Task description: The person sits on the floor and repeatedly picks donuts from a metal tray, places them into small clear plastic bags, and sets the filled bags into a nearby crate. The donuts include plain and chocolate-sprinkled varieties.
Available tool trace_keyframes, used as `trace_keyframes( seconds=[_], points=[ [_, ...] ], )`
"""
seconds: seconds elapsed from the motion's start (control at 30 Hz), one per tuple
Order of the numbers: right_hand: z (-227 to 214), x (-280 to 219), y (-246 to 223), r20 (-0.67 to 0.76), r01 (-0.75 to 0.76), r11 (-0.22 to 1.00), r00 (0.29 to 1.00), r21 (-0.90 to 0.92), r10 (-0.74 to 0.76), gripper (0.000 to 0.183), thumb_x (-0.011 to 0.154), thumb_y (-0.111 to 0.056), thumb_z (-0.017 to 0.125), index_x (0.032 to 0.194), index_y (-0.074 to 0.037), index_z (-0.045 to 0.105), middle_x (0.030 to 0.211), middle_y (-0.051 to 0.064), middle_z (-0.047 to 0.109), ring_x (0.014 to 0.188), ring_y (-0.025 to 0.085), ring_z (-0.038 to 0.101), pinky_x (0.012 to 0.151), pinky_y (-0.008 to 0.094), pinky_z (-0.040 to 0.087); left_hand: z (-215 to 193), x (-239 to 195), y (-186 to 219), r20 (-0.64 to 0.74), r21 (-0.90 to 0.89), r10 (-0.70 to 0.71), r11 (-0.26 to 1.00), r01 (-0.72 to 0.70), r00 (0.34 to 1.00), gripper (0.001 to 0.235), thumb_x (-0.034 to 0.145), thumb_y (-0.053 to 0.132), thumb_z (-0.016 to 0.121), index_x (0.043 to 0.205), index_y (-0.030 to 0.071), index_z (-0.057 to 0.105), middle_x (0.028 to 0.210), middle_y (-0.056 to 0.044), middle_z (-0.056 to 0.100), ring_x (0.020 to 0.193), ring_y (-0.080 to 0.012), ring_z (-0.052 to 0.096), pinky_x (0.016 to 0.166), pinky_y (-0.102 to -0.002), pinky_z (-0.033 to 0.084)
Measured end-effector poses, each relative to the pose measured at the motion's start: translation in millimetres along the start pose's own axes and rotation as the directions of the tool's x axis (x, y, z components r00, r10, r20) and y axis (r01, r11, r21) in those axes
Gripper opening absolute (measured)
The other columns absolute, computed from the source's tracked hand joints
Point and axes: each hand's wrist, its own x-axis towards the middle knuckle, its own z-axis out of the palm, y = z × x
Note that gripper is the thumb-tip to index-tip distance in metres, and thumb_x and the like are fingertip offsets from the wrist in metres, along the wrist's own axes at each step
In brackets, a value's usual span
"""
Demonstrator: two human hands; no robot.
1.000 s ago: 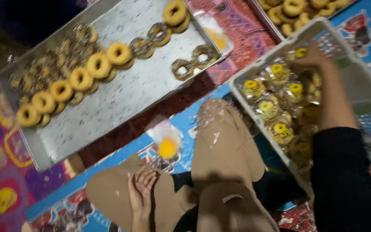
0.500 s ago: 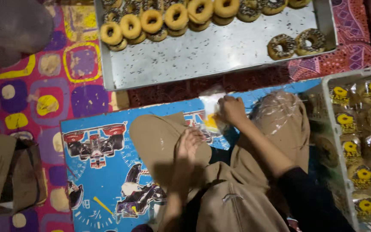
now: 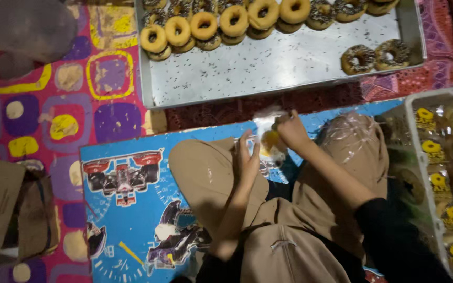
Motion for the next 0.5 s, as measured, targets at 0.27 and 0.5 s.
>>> trace_keyframes(
  seconds=[0.27, 0.5],
  points=[
    [-146.0, -81.4, -12.5, -0.291, -0.179, 0.98, 0.936, 0.091, 0.198, 0.039, 0.088, -0.024, 0.059, 0.125, -0.012, 0.066, 0.138, 0.012, 0.063, 0.136, 0.028, 0.052, 0.112, 0.066, 0.028, 68.0, -34.1, 75.6, 0.117, -0.112, 0.705, 0.709, -0.696, 0.699, 0.026, 0.108, 0.019, 0.054, 0.127, 0.006, 0.066, 0.148, -0.021, 0.062, 0.149, -0.0393, 0.053, 0.131, -0.052, 0.035],
    [-207.8, -70.1, -18.9, -0.169, 0.047, 0.813, 0.984, 0.581, 0.064, 0.061, 0.093, -0.037, 0.07, 0.142, -0.003, 0.055, 0.146, 0.03, 0.049, 0.135, 0.047, 0.043, 0.118, 0.057, 0.018, 50.6, -6.2, 80.1, 0.109, -0.982, -0.146, 0.136, 0.129, 0.983, 0.04, 0.093, 0.028, 0.066, 0.133, 0.021, 0.059, 0.135, 0.004, 0.06, 0.125, -0.0187, 0.055, 0.107, -0.042, 0.042]
  ],
)
